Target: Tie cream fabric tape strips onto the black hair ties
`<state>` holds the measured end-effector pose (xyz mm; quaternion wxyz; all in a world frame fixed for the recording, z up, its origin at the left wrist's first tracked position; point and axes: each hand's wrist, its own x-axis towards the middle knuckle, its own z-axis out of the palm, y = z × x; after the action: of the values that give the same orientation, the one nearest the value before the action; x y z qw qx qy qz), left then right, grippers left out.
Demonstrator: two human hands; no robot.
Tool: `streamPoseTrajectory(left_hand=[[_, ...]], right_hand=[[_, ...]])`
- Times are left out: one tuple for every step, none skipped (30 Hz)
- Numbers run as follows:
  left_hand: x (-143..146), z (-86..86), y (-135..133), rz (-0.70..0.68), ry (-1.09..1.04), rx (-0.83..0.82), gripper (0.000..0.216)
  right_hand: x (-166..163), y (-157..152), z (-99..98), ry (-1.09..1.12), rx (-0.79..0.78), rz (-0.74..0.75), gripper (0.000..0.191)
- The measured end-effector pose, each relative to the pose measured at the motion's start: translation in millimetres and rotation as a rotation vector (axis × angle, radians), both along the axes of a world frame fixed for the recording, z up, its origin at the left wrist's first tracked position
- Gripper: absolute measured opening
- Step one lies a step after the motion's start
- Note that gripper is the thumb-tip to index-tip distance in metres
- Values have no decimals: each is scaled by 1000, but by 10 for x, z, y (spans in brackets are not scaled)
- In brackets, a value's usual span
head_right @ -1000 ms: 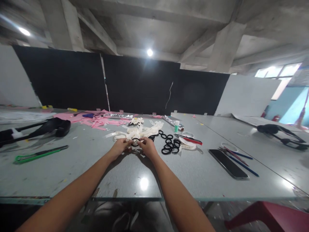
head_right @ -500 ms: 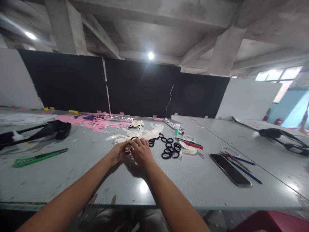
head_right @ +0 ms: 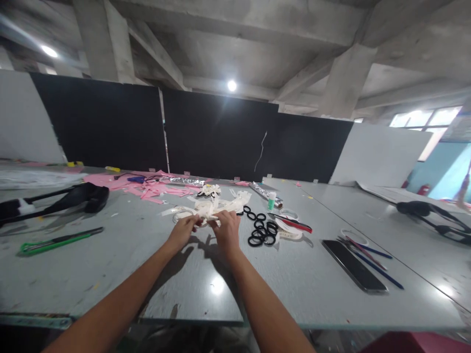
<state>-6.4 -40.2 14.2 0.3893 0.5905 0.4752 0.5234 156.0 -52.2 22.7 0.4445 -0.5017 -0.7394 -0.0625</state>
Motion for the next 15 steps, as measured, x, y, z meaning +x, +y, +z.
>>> streamPoseTrajectory(left_hand=[[1,10,4,50,11,87,32],[8,22,1,74,7,153,26],[22,34,-8,63,-3,189,25],[43,45,-22,15,-10,195,27],[68,55,-39,-51,-11,185,29],[97,62,-55,-114,-10,170,29],[128,68,-69,-155,-10,158,27],[157,74,-80,-170,-19,153,25],[184,84,-88,-162,-39,153,23],[206,99,-95,-145,-63,154,22],[222,125,-104,-134,-86,152,22],[228,161,-119,-132,-102,144,21],[225,207,-144,-123,-108,140,21],[210,258,-179,-96,-108,146,21],[184,310,-224,-41,-104,158,23]], right_hand=[[21,43,-11,106,-56,7,13],[41,86,-23,202,-118,35,14],[56,125,-37,287,-184,87,16],[66,157,-52,367,-247,155,17],[69,180,-66,441,-303,226,20],[65,193,-79,508,-349,290,23],[56,193,-87,562,-387,337,25],[42,183,-89,602,-415,361,28],[26,162,-83,626,-433,369,29],[9,134,-70,634,-438,369,30],[-9,102,-50,630,-431,367,29],[-25,72,-23,618,-415,362,28],[-37,48,9,602,-396,355,28],[-45,38,44,584,-381,349,27],[-44,48,82,567,-372,342,28]])
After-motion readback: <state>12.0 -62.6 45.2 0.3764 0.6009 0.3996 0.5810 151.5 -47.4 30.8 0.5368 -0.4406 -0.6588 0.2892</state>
